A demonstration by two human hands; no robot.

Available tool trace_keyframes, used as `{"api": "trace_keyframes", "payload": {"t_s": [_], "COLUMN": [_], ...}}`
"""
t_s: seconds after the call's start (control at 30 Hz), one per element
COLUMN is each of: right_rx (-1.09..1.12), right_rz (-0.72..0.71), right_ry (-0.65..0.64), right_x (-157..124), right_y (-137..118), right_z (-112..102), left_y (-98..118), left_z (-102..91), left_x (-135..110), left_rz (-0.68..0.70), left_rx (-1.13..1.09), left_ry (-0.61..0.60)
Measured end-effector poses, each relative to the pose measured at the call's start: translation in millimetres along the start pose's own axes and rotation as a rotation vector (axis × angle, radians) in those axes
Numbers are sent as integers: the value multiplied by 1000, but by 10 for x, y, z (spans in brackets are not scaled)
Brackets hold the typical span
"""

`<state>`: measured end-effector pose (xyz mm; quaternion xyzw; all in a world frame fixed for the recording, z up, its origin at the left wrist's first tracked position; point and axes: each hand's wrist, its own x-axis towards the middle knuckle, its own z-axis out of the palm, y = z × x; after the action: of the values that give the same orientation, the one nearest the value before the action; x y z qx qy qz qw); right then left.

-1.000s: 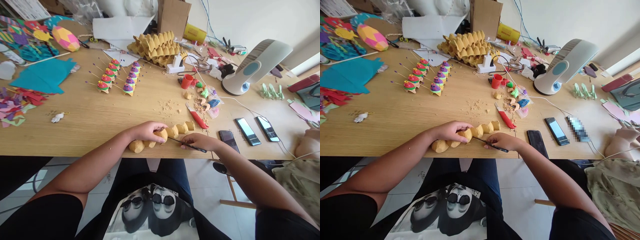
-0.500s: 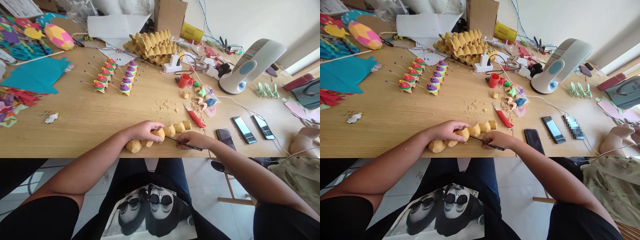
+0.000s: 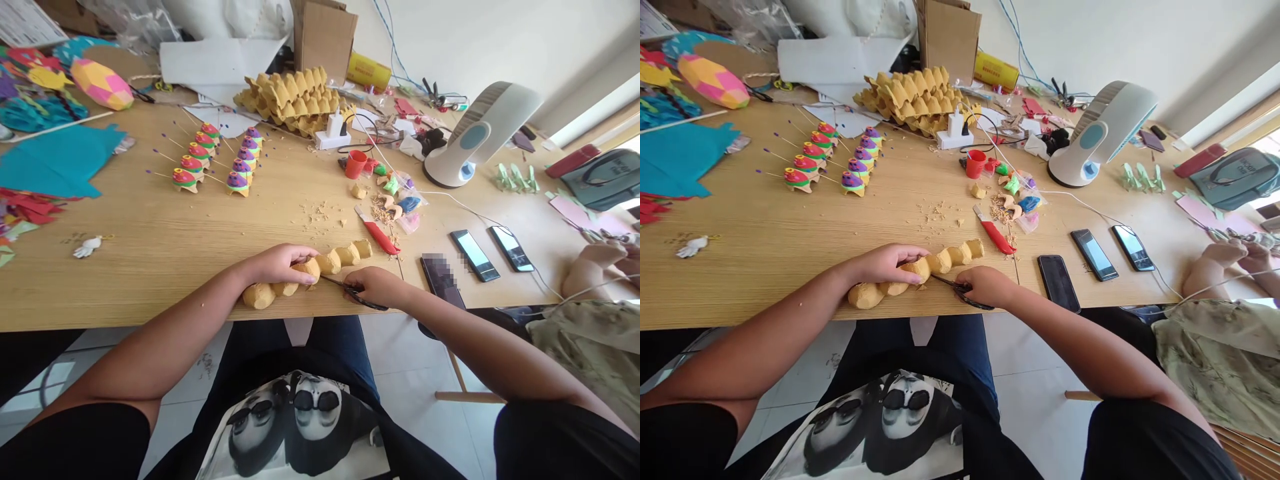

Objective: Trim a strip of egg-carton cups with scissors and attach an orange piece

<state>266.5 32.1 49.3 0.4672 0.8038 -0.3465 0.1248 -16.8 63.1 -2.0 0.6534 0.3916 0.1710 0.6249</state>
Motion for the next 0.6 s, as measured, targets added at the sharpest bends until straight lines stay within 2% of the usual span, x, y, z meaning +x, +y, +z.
{"api": "trace_keyframes", "payload": {"t_s": [0.23,0.4,0.5,0.6], "right_rx": [41,57,160,344], "right_rz": [3,12,59,93], "right_ry": [78,58,52,86], "right_x": [-309,-563,-605,-606], "right_y": [18,123,164,117], "right_z": [49,-72,-122,-55], "left_y": [-44,-79,-63,-30], "left_z": [-88,-117,-90,-58], "left_x": [-26,-1,4,-9], "left_rz": [60,43,46,78], "left_rx": [-191,-180,-143,-165], "left_ry": [-63,-85,-93,-60]}}
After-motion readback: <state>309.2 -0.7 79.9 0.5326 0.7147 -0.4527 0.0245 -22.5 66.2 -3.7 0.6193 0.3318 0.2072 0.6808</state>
